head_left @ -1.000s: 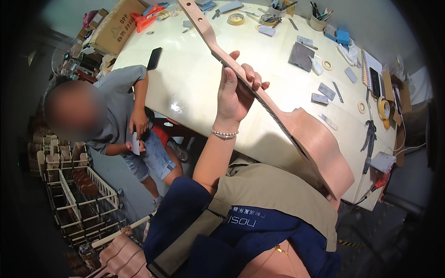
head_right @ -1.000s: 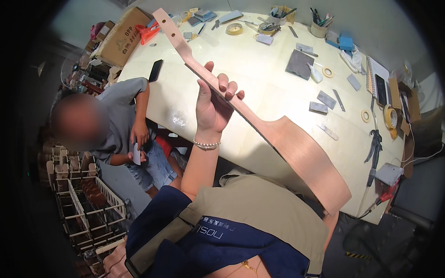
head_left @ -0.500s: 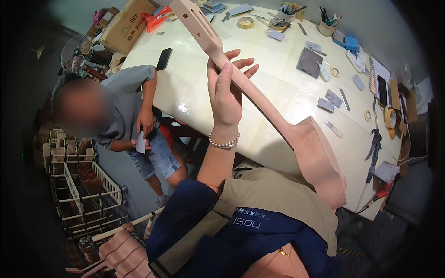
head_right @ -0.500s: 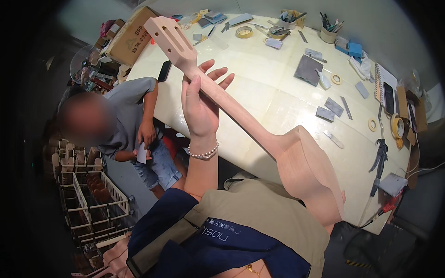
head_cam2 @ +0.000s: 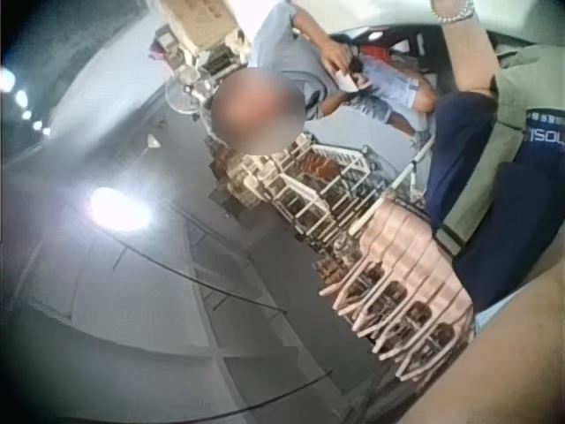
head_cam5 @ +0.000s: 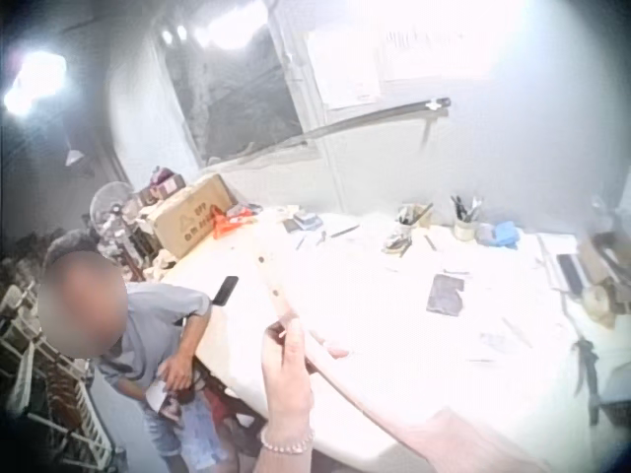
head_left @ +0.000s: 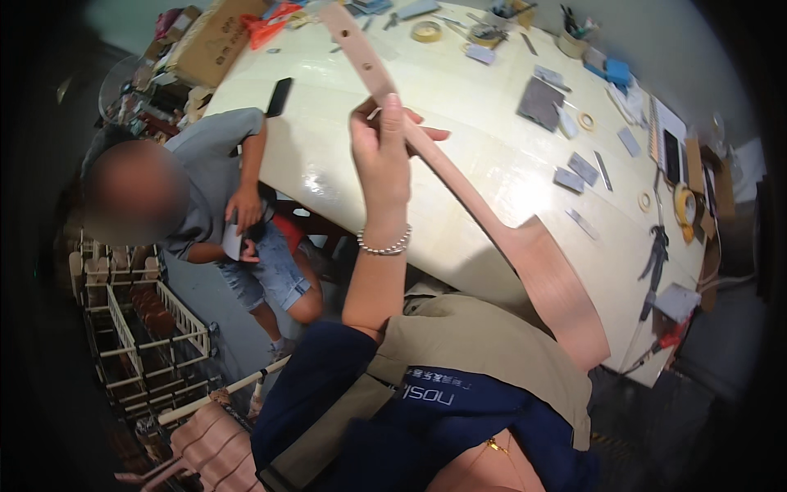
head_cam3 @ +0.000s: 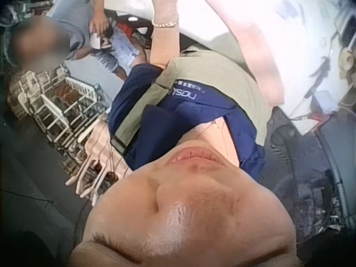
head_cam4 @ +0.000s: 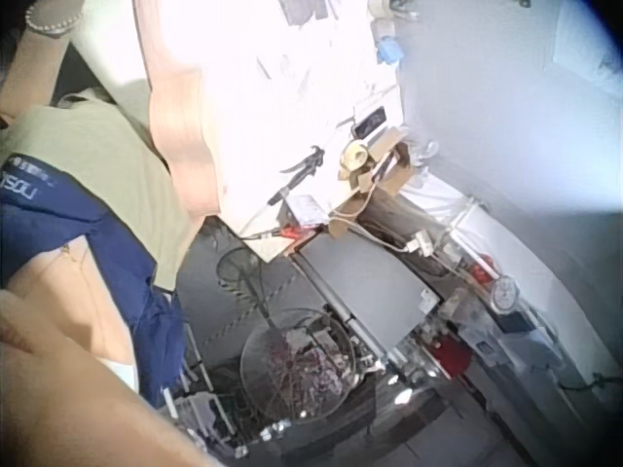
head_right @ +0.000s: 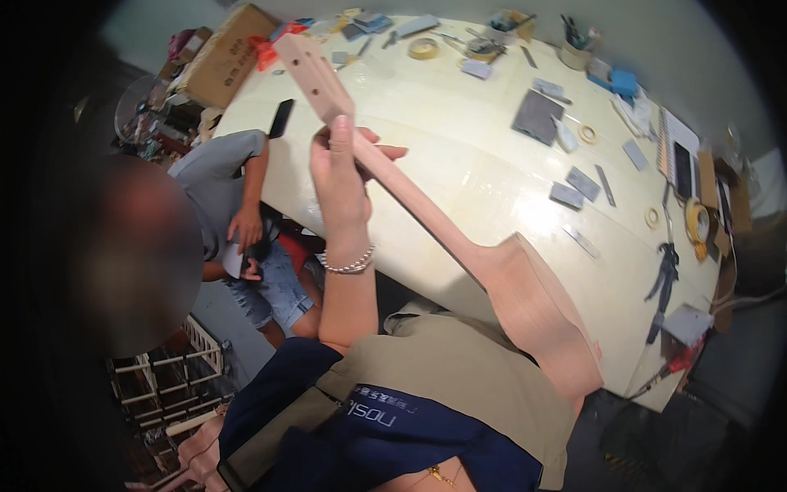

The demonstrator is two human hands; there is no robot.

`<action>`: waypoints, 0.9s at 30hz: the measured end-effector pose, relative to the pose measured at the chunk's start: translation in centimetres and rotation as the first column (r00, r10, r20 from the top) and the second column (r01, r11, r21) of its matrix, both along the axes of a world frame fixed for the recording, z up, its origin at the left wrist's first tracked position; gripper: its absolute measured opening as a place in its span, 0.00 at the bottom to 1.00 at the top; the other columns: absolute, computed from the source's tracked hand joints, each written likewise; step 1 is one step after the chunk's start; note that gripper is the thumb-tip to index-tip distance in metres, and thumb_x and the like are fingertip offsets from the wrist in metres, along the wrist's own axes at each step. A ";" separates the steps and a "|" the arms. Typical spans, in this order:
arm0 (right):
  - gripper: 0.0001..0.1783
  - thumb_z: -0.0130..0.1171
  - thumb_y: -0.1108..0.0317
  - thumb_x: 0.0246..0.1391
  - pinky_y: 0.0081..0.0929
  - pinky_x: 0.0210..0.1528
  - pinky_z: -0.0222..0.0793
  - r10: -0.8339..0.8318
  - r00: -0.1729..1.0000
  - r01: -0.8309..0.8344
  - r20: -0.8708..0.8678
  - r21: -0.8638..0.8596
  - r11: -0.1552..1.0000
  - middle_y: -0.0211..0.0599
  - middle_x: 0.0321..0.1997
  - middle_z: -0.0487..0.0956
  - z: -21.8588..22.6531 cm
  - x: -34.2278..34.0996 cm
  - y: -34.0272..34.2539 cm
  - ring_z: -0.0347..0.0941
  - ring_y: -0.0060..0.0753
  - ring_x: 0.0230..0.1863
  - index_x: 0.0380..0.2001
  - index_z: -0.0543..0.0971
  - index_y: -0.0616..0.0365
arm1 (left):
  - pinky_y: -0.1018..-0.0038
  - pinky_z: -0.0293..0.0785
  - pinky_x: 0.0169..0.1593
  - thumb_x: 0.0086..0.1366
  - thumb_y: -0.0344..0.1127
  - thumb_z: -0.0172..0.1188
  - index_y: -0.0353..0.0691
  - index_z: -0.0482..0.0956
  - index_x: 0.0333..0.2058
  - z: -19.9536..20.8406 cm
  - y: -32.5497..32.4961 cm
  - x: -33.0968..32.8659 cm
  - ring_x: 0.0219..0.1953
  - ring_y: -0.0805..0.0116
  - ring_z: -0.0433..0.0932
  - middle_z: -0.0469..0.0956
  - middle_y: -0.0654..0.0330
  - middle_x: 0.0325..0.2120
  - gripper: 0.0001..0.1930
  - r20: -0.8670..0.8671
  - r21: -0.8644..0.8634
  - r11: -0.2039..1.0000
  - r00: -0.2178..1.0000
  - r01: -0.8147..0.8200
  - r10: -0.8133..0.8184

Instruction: The person sands the body and neck of an unfinished acoustic guitar using sandpaper and applies glue to the neck joint. The guitar is repeatedly turned and inspected during the process.

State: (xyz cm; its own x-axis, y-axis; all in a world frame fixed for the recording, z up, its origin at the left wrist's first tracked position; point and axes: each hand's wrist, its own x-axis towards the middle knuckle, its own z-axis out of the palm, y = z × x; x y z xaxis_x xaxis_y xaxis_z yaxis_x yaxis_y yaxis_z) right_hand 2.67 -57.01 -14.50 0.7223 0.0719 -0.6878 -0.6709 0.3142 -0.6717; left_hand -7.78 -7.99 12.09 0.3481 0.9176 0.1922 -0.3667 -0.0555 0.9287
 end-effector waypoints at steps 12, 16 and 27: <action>0.26 0.50 0.45 0.55 0.20 0.23 0.68 0.907 0.160 -0.913 -0.389 -0.408 -0.014 0.31 0.29 0.81 14.3 15.9 -0.3 0.73 0.21 0.21 0.37 0.80 0.58 | 0.64 0.79 0.28 0.68 0.52 0.43 0.34 0.61 0.42 -14.4 -4.9 0.0 0.18 0.63 0.75 0.67 0.61 0.24 0.22 -0.259 -0.430 0.895 0.966 -0.119 0.004; 0.17 0.57 0.56 0.52 0.22 0.21 0.63 0.984 -0.039 -0.452 -0.175 -0.875 -0.173 0.35 0.19 0.75 13.1 22.2 11.7 0.69 0.23 0.16 0.25 0.78 0.61 | 0.64 0.80 0.29 0.69 0.47 0.41 0.34 0.61 0.41 -19.1 -7.4 1.0 0.18 0.64 0.74 0.66 0.60 0.25 0.18 -0.205 -0.532 0.844 0.978 -0.074 -0.044; 0.15 0.67 0.67 0.37 0.32 0.45 0.62 0.784 -0.612 0.259 0.102 -0.911 0.320 0.27 0.47 0.76 3.7 20.5 32.0 0.69 0.37 0.38 0.32 0.75 0.50 | 0.70 0.77 0.30 0.65 0.46 0.48 0.29 0.47 0.59 -20.8 -7.3 0.8 0.24 0.66 0.75 0.69 0.57 0.25 0.33 -0.496 -0.432 0.893 0.860 -0.127 -0.118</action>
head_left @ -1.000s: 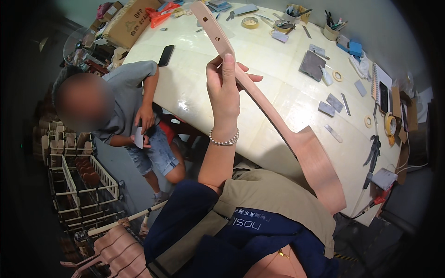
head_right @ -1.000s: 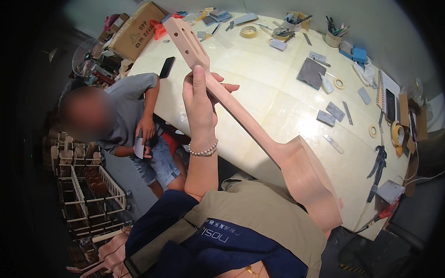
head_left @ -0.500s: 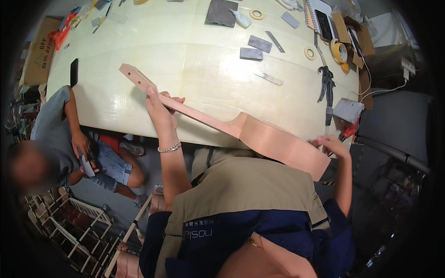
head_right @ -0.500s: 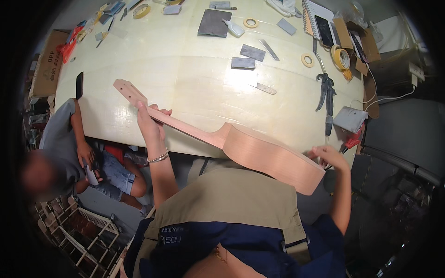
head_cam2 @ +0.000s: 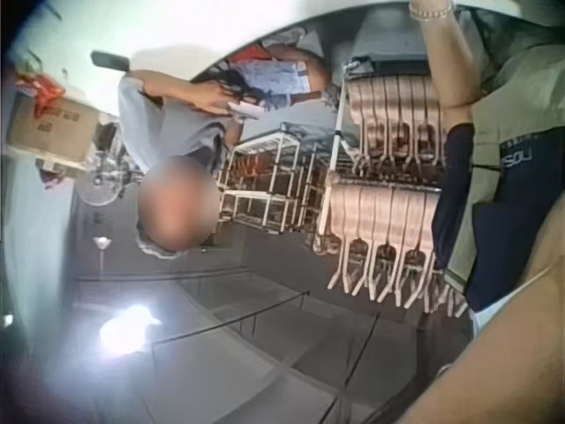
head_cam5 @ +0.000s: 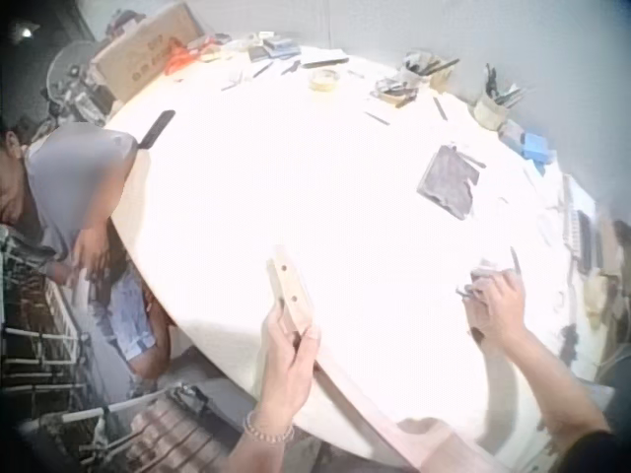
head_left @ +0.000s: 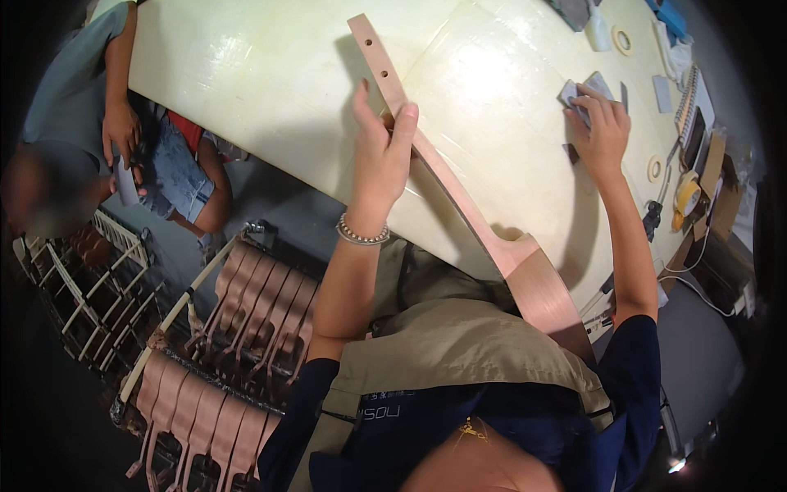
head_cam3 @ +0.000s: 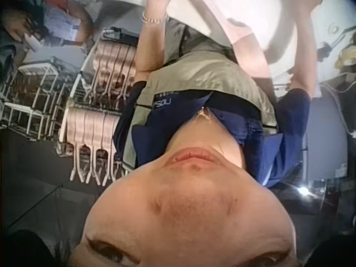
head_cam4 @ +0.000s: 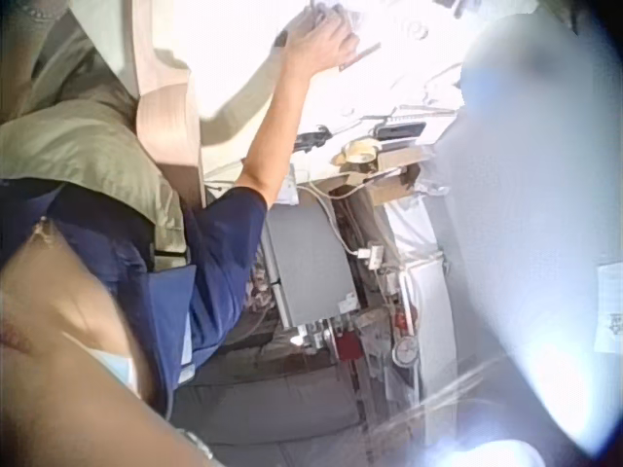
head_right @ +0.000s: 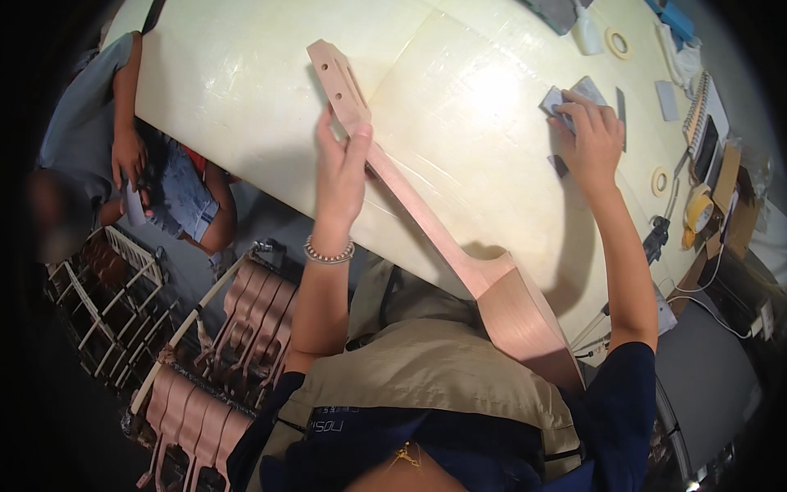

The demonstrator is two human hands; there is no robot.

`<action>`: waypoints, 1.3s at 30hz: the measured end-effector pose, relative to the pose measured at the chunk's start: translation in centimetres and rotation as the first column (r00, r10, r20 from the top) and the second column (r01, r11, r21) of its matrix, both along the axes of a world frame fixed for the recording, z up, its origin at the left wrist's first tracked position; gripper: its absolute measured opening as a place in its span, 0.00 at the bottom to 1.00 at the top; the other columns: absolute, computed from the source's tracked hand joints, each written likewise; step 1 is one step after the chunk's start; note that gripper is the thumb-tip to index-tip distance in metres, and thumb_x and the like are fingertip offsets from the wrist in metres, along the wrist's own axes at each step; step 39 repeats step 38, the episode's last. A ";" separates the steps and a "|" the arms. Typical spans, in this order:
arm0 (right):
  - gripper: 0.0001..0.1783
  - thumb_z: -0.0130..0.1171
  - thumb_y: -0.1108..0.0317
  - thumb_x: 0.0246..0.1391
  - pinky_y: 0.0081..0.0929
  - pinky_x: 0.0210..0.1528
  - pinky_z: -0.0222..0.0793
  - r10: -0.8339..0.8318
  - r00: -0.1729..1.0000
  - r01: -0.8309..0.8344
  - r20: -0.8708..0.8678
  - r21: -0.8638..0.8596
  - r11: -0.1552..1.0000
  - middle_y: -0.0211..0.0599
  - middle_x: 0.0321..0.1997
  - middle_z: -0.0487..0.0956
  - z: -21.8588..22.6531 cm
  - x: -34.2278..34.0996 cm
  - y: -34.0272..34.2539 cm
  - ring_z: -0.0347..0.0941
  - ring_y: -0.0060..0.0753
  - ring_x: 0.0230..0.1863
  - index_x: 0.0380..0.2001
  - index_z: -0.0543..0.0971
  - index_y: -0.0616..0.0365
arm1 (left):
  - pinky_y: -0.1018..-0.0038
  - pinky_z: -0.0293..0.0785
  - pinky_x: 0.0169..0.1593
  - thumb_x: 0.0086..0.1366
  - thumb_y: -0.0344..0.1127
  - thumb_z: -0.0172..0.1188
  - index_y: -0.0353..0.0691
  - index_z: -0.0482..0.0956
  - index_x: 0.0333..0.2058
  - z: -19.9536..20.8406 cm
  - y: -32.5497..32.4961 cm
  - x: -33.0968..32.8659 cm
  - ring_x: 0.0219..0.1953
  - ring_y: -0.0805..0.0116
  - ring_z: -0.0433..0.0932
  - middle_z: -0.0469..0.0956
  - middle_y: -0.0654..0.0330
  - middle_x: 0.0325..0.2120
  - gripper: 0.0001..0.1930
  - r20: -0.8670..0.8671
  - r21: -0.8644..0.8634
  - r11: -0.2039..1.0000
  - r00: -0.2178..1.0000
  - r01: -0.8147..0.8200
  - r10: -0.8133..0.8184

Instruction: The person sands the body and neck of an unfinished acoustic guitar using sandpaper and applies glue to the neck joint. The guitar is repeatedly turned and inspected during the process.

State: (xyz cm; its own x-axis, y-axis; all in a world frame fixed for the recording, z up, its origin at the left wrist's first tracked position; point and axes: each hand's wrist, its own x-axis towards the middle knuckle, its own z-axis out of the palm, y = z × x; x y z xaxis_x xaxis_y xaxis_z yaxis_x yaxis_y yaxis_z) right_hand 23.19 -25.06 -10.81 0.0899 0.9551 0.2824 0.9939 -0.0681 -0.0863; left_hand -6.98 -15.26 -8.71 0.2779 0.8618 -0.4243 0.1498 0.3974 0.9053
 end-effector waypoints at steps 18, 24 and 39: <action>0.23 0.65 0.64 0.42 0.25 0.31 0.70 0.485 0.540 -0.545 -0.688 0.153 0.824 0.34 0.38 0.74 0.1 -14.0 6.9 0.70 0.33 0.33 0.46 0.78 0.39 | 0.76 0.60 0.53 0.51 0.27 0.49 0.33 0.69 0.41 -3.7 10.9 1.7 0.44 0.70 0.67 0.70 0.54 0.43 0.16 0.356 0.184 0.983 0.934 -0.023 -0.044; 0.20 0.59 0.57 0.46 0.27 0.28 0.61 0.584 0.630 -0.554 -0.511 0.230 0.800 0.29 0.30 0.71 -0.7 -14.4 8.8 0.64 0.31 0.28 0.47 0.78 0.34 | 0.72 0.56 0.57 0.51 0.28 0.51 0.37 0.69 0.38 -3.7 11.4 1.3 0.46 0.69 0.65 0.69 0.55 0.43 0.13 0.423 0.243 0.970 0.897 0.024 -0.128; 0.20 0.51 0.51 0.53 0.26 0.36 0.52 0.547 0.714 -0.522 -0.437 0.188 0.832 0.23 0.28 0.69 -1.2 -14.2 8.1 0.59 0.27 0.31 0.49 0.77 0.34 | 0.71 0.55 0.57 0.52 0.31 0.54 0.39 0.67 0.37 -5.0 12.0 0.8 0.46 0.70 0.63 0.69 0.56 0.40 0.13 0.483 0.244 0.967 0.855 0.077 -0.190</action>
